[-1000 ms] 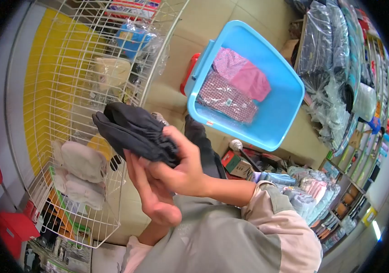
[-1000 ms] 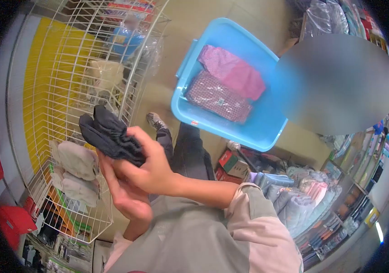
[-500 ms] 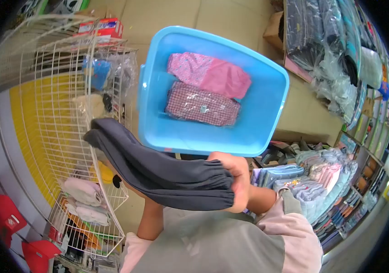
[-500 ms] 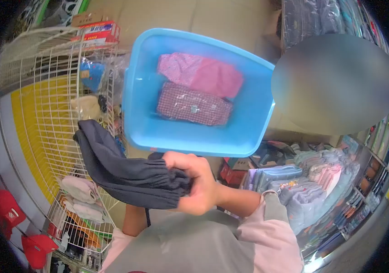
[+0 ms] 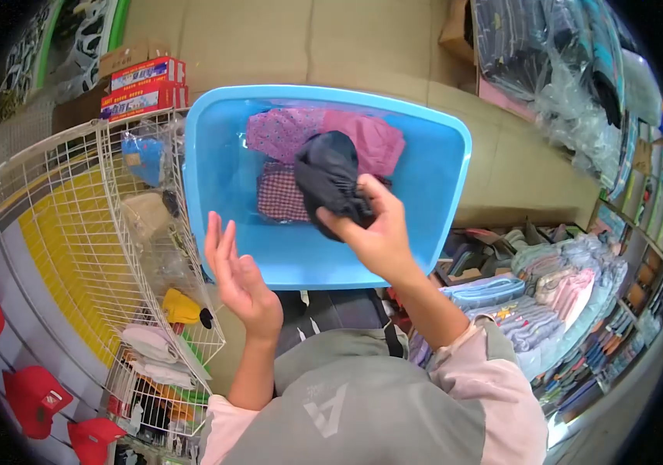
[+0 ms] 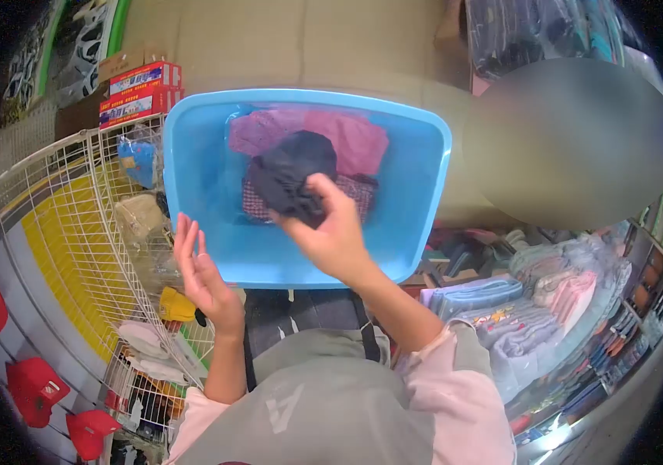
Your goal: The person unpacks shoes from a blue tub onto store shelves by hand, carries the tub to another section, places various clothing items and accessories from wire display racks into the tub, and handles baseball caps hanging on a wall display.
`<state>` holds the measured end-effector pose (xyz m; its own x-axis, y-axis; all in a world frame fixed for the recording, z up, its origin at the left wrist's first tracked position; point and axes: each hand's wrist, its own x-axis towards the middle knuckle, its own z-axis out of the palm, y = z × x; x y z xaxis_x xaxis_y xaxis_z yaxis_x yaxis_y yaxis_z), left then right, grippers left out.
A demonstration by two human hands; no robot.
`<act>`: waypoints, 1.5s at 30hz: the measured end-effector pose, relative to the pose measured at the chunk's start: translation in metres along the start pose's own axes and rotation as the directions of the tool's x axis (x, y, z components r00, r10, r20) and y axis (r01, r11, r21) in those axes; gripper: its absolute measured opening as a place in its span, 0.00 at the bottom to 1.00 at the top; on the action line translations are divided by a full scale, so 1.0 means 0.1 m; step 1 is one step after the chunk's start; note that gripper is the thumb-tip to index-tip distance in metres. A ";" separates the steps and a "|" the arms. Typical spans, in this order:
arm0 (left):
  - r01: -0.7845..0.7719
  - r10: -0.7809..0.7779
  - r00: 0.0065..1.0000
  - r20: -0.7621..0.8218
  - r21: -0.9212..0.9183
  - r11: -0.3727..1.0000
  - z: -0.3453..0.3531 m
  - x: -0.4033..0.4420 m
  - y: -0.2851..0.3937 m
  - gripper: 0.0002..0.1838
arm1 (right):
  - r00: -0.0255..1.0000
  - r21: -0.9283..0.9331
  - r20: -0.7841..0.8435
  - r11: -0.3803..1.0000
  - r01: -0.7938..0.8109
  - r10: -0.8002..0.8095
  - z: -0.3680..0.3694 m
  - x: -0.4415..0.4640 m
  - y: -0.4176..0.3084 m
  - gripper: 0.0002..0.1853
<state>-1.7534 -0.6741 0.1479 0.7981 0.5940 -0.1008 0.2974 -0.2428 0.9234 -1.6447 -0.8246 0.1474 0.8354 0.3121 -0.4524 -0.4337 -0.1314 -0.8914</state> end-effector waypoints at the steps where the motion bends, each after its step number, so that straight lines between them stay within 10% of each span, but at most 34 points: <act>1: 0.007 -0.007 1.000 0.007 -0.007 1.000 0.04 0.00 0.02 0.22 | 0.998 0.081 0.047 0.996 -0.036 0.032 0.04 0.01 0.00 0.13; 9: 0.022 -0.020 0.999 0.049 -0.029 0.999 0.13 -0.02 0.14 0.19 | 0.934 -0.011 -0.351 0.997 0.071 -0.070 -0.53 0.36 0.64 0.12; 13: 0.037 -0.035 0.998 0.057 -0.040 0.999 0.10 -0.05 0.08 0.18 | 0.787 -0.285 -0.614 0.915 -0.286 0.054 -1.34 0.64 2.14 0.23; 26: 0.110 -0.103 0.993 0.054 -0.131 0.985 -0.13 -0.19 -0.07 0.18 | 0.801 -0.466 -0.598 0.819 -0.336 -0.011 -1.40 0.76 2.77 0.21; 29: 0.117 -0.118 0.993 0.010 -0.203 0.972 -0.22 -0.24 -0.11 0.16 | 0.799 0.141 -0.506 0.945 -0.296 0.326 -1.29 0.63 2.68 0.23; 32: 0.121 -0.120 0.993 0.017 -0.155 0.980 -0.36 -0.28 -0.18 0.17 | 0.796 0.516 -0.259 0.775 -0.365 0.547 -1.38 0.54 2.93 0.28; 37: 0.130 -0.134 0.989 -0.056 -0.071 0.989 -0.64 -0.37 -0.25 0.14 | 0.782 0.556 -0.092 0.683 -0.473 0.616 -1.25 0.67 2.81 0.28; 41: 0.148 -0.171 0.973 -0.152 -0.152 0.977 -0.83 -0.50 -0.32 0.14 | 0.904 0.095 -0.147 0.915 -0.392 0.402 -1.49 0.79 2.98 0.28; 45: 0.163 -0.227 0.946 -0.233 -0.264 0.951 -1.11 -0.66 -0.48 0.14 | 0.808 0.356 -0.199 0.809 -0.467 0.554 -1.59 0.77 2.96 0.28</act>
<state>-1.8786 -0.6164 0.1513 0.5651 0.7956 -0.2186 0.2743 0.0687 0.9592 -1.6551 -0.9895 -0.1553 0.5022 -0.0078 -0.8647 -0.8615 0.0828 -0.5010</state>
